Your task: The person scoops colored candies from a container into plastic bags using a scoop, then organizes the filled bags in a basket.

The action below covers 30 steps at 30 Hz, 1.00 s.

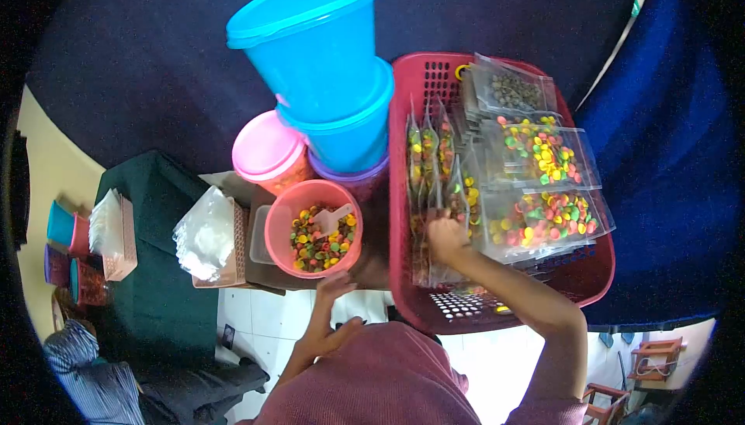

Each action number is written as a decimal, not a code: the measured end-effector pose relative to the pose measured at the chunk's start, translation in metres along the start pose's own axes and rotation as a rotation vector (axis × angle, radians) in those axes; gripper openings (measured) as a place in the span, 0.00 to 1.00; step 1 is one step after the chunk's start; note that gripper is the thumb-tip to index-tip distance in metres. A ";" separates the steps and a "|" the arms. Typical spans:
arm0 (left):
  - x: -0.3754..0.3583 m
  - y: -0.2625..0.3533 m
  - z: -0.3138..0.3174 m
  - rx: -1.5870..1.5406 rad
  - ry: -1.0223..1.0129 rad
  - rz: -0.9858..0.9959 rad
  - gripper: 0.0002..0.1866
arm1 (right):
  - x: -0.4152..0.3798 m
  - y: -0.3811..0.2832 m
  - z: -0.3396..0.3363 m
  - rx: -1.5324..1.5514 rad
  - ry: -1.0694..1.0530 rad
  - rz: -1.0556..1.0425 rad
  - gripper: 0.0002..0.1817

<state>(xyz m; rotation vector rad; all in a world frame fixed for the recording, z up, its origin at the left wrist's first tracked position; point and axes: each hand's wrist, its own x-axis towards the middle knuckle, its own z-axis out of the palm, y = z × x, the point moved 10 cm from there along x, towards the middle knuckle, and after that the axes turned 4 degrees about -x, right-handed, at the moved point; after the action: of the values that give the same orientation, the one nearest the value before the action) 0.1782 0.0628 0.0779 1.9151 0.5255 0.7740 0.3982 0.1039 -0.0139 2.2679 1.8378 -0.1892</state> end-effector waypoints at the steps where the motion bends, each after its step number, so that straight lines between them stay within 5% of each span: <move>1: -0.011 -0.006 -0.013 0.072 0.036 -0.015 0.27 | -0.001 0.005 0.000 0.010 0.000 0.028 0.13; 7: -0.079 -0.041 -0.087 0.144 0.216 -0.226 0.25 | -0.002 0.010 0.014 -0.109 -0.169 -0.036 0.21; 11: -0.106 -0.041 -0.120 0.161 0.246 -0.230 0.25 | 0.008 0.020 -0.016 0.255 0.137 -0.044 0.17; 13: -0.118 -0.041 -0.135 0.138 0.274 -0.255 0.24 | -0.020 -0.016 -0.105 0.044 0.191 0.068 0.16; 17: -0.148 -0.043 -0.161 0.157 0.283 -0.285 0.24 | -0.067 -0.079 -0.195 0.557 0.593 0.059 0.10; 21: -0.178 -0.048 -0.186 0.131 0.339 -0.327 0.23 | -0.080 -0.185 -0.191 0.943 0.638 -0.261 0.11; 24: -0.191 -0.040 -0.208 0.123 0.451 -0.301 0.23 | -0.063 -0.299 -0.127 1.183 0.323 -0.540 0.14; 25: -0.192 -0.034 -0.219 0.144 0.515 -0.284 0.23 | -0.053 -0.344 -0.077 1.542 0.066 -0.532 0.14; 26: -0.194 -0.031 -0.225 0.128 0.572 -0.254 0.24 | -0.055 -0.389 -0.039 1.477 -0.063 -0.560 0.14; 28: -0.192 -0.024 -0.228 0.211 0.602 -0.218 0.23 | -0.084 -0.469 0.060 1.575 -0.873 -0.387 0.16; 30: -0.188 -0.031 -0.223 0.220 0.573 -0.202 0.22 | -0.121 -0.510 0.045 2.068 -1.123 -0.792 0.18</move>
<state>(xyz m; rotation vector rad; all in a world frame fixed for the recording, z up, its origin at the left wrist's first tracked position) -0.1136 0.0935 0.0691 1.7844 1.1777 1.1724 -0.1241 0.0785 -0.0729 0.4746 1.3575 -3.5205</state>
